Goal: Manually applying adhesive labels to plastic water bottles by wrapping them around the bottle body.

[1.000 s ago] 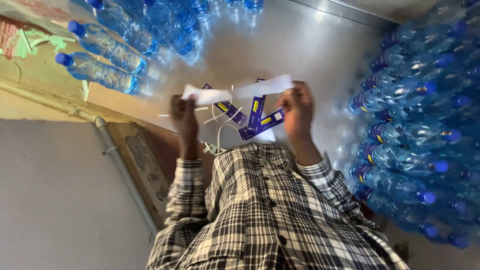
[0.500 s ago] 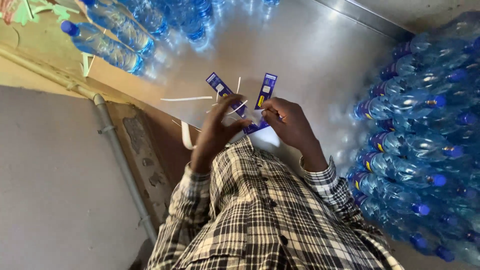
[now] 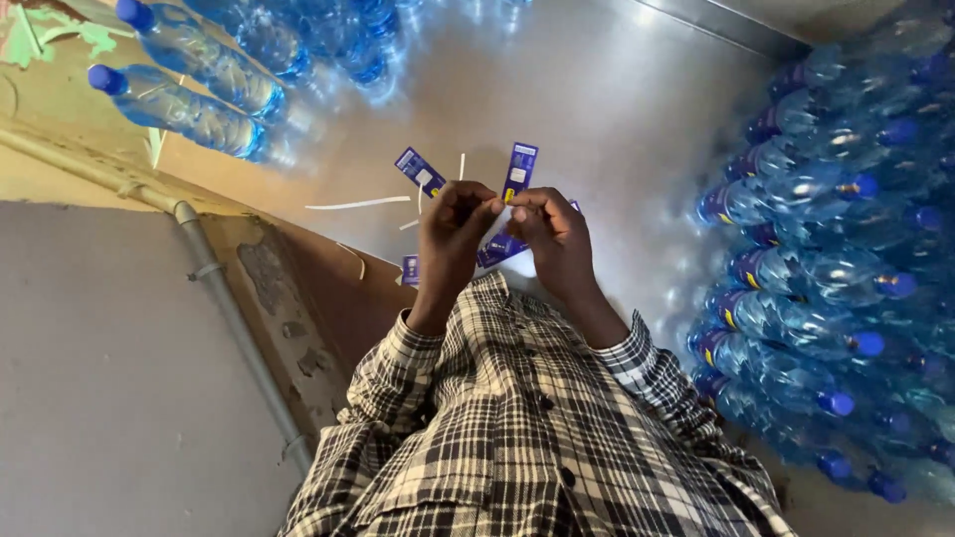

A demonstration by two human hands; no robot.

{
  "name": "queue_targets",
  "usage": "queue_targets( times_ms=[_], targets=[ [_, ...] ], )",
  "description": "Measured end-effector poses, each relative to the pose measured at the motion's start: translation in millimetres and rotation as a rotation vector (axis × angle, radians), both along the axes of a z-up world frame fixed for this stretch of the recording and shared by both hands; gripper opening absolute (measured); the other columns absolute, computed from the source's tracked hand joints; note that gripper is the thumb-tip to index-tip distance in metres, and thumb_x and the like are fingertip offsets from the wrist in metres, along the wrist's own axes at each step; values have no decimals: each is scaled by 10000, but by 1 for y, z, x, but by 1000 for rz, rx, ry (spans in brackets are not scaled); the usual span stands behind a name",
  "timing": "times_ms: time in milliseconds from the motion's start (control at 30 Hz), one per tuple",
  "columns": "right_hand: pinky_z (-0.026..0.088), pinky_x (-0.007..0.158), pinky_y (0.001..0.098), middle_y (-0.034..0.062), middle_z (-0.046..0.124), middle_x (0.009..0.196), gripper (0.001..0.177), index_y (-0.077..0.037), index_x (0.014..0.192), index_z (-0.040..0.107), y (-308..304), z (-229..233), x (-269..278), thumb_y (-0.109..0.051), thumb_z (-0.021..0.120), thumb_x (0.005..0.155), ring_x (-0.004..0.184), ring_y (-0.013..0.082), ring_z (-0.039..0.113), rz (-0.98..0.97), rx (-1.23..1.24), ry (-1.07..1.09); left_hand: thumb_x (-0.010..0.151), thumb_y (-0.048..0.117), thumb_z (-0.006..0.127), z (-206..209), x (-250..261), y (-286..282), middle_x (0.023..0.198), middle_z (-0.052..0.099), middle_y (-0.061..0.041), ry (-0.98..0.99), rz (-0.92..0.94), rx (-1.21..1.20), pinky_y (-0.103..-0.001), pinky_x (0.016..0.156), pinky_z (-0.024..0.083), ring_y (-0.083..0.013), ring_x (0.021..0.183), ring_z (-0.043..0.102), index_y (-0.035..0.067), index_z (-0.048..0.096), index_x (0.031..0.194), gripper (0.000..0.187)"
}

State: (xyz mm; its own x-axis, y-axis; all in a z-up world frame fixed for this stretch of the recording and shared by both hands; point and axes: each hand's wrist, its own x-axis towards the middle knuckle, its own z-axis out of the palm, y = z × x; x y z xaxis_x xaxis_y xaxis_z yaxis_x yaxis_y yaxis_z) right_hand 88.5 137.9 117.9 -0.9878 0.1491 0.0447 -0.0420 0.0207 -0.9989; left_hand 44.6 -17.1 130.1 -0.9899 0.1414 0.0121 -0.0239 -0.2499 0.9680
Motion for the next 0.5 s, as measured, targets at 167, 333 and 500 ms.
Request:
queue_targets(
  times_ms=[167,333,500],
  targets=[
    [642,801,354,171,764,948,209,-14,1226,708,12,-53,-21,-206,653,1165,875,193,746,-49,-117,-41,1059,211,812,-15,-22,-44,817,658,23,-78,293,126,-237,693,465,-57,728,577,78,731,1063,156],
    [572,710,292,83,685,916,134,-52,1140,651,28,-111,-57,-176,599,1146,756,137,652,-345,-166,-74,1092,112,712,9,-61,-157,640,669,-16,-39,853,115,-155,466,348,-110,531,679,206,638,1045,128],
    [606,806,364,70,728,1040,218,-103,1156,735,-34,-88,-54,-268,633,1056,920,209,684,-38,53,-374,1028,-7,746,63,-46,-196,987,651,-102,342,1044,178,-424,811,674,-277,932,701,80,670,1055,119]
  ],
)
